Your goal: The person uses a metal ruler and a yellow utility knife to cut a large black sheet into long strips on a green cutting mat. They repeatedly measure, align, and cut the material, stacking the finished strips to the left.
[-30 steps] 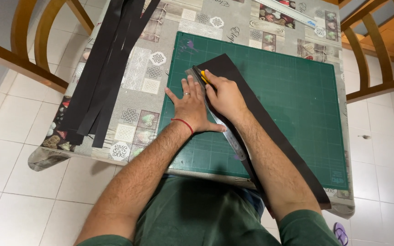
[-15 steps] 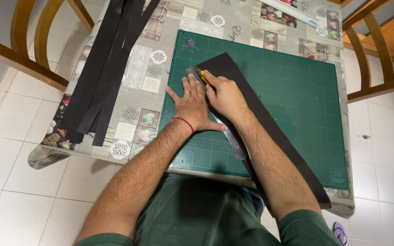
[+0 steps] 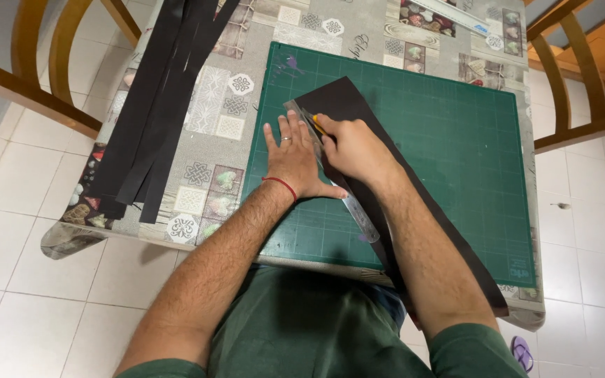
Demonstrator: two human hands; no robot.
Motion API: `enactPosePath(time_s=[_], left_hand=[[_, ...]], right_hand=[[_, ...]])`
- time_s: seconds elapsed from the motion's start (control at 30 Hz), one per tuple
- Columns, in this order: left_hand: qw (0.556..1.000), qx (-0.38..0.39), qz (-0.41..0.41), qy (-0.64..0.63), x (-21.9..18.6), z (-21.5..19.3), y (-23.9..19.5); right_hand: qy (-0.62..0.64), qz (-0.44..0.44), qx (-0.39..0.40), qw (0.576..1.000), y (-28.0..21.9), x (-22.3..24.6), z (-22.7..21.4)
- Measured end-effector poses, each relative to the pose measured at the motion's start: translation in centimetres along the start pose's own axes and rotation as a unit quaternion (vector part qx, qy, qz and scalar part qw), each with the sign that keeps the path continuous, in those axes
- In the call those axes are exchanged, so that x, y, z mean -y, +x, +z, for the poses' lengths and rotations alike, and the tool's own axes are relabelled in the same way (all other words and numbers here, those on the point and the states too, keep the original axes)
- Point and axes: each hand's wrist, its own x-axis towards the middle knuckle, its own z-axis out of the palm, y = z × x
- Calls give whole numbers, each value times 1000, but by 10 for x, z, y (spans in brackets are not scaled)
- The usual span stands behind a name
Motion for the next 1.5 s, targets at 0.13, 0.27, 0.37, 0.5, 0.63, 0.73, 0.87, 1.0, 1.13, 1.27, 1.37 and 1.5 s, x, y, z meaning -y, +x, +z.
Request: enactPosePath(time_s=[0.13,0.27,0.37,0.5,0.63,0.73,0.87,1.0,1.13,1.27,1.37,1.5], left_hand=[[1000,6,-6,9,-2,-3,0],[1000,1,-11,15,-4,-5,-2],[1000,3,-14,22,-5,-3,0],[1000,8,-18,14,-4,-6,-1],[1000,4,-14,-9,-5,-14,-7],[1000,5,-15,-19,-7,-19,-12],[1000,6,-19,-24,-8,-20,-15],[1000,6,-17,-21,-6,-16,-11],[1000,7,-21,-21,-8,-19,-14],[999,13,-35,10,-9,-15,-8],[998,21,-44,36,-9,-14,-5],[998,31,-45,27,-9,-17,-6]], right_hand=[[7,12,6,1000,-25,1,-9],[5,54,39,998,-56,19,-26],[8,71,53,996,-73,24,-33],[12,93,67,993,-97,24,-39],[-7,80,68,994,-121,19,-39],[-3,79,69,995,-145,18,-41],[-5,77,81,994,-175,12,-46],[-24,97,93,991,-204,-7,-42],[-31,109,102,988,-228,-13,-41],[-42,120,124,984,-255,-37,-31],[-46,125,149,980,-268,-45,-29],[-57,138,161,976,-276,-48,-28]])
